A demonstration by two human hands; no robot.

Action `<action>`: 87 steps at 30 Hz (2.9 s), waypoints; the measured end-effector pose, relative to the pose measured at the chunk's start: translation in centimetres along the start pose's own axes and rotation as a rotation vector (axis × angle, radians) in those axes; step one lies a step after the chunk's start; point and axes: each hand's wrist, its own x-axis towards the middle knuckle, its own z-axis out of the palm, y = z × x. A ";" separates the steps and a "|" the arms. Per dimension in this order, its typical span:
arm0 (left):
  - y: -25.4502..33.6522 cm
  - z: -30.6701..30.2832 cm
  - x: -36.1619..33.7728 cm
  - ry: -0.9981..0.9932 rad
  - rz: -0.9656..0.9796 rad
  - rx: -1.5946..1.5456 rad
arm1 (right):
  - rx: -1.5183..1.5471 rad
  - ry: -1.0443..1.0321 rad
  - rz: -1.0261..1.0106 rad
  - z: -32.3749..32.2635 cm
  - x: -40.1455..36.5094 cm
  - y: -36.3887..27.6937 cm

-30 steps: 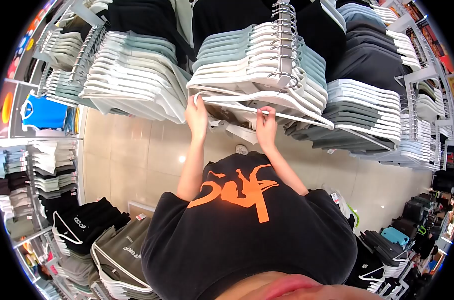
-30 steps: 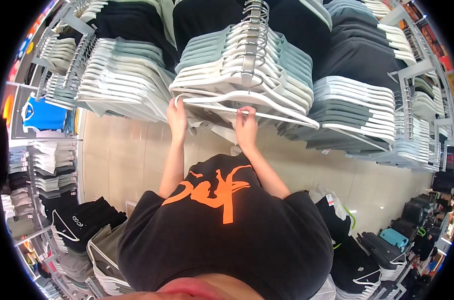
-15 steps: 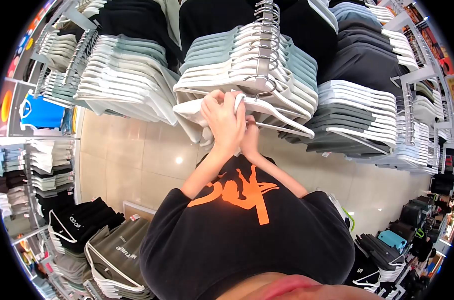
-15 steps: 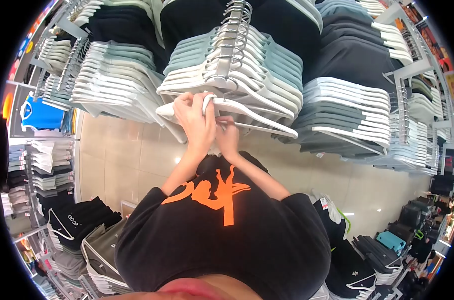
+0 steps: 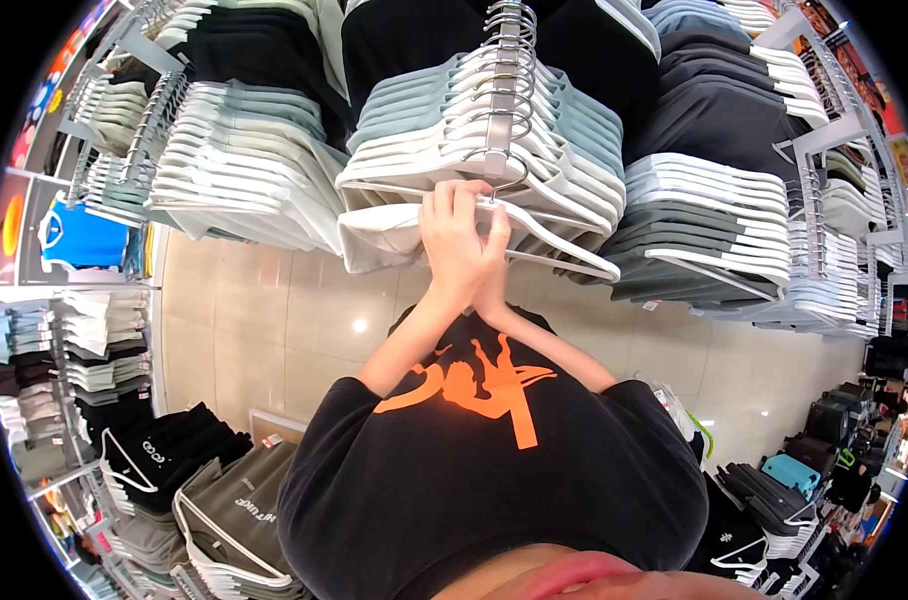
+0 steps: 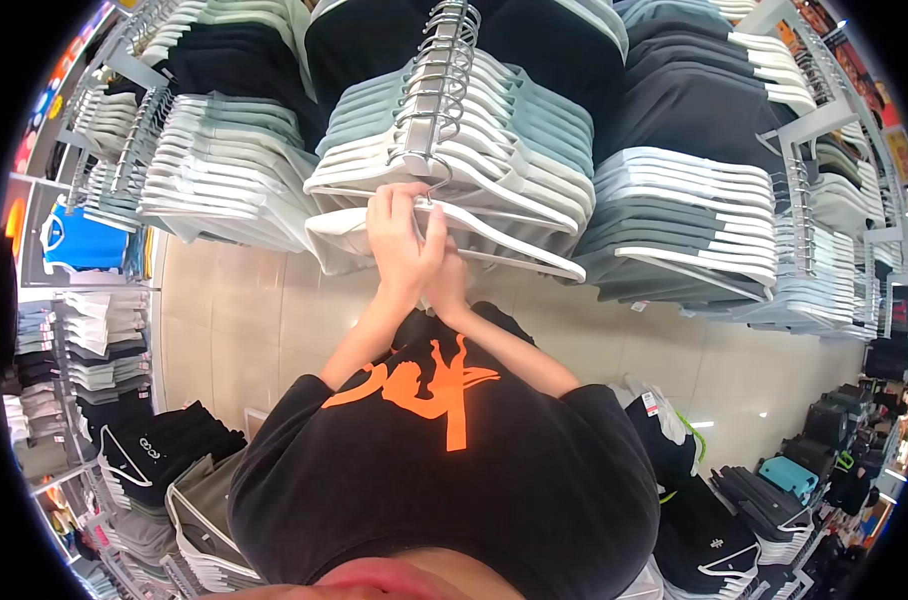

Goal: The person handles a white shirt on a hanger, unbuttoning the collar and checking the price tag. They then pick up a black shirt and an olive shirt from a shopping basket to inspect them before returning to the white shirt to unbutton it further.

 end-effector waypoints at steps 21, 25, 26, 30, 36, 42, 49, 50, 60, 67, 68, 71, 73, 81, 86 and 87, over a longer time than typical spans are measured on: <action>-0.1 1.5 0.3 0.081 -0.002 -0.019 | 0.622 0.261 0.291 -11.4 -4.4 11.1; -0.3 1.8 0.3 0.086 0.016 -0.030 | 0.903 0.319 0.402 -14.7 -3.8 11.4; -0.3 1.9 0.3 0.085 0.019 -0.040 | 0.878 0.288 0.349 -15.6 -3.6 11.1; -0.3 1.8 0.2 0.033 0.060 0.002 | 0.820 0.248 0.260 -18.7 -2.1 9.3; 0.1 2.3 0.3 0.035 0.025 -0.078 | 0.725 0.380 0.345 -22.1 -1.2 7.0; -0.2 2.1 0.3 0.031 -0.001 -0.121 | 0.313 0.467 0.113 -23.5 -0.7 4.6; 0.2 0.7 0.1 -0.003 0.053 0.040 | 0.090 0.581 -0.166 -18.2 -3.0 -4.1; 0.3 0.6 -0.1 -0.014 0.037 0.014 | 0.084 0.573 -0.149 -16.8 -3.4 -4.9; -5.5 -1.4 -1.9 0.035 -0.040 -0.193 | 0.011 0.205 -0.005 -7.9 -2.7 -4.1; -7.4 -4.7 0.5 -0.230 0.075 -0.205 | -0.251 0.246 0.043 -5.3 -1.6 -1.8; -7.7 -5.2 0.9 -0.283 0.087 -0.215 | -0.278 0.247 0.043 -5.0 -1.8 -1.2; -8.3 -6.0 1.6 -0.382 0.085 -0.283 | -0.327 0.240 0.062 -4.0 -2.7 -0.6; -8.9 -6.2 1.6 -0.361 0.138 -0.278 | -0.326 0.247 0.091 -3.4 -3.1 -0.8; -9.3 -6.2 0.8 -0.285 0.100 -0.393 | -0.288 0.381 0.058 -0.7 -3.2 -2.2; -10.0 -6.0 -0.3 -0.254 0.028 -0.413 | -0.258 0.441 0.058 0.6 -3.5 -2.4; -10.1 -5.9 -0.4 -0.239 0.044 -0.387 | -0.231 0.455 0.077 0.7 -3.5 -2.3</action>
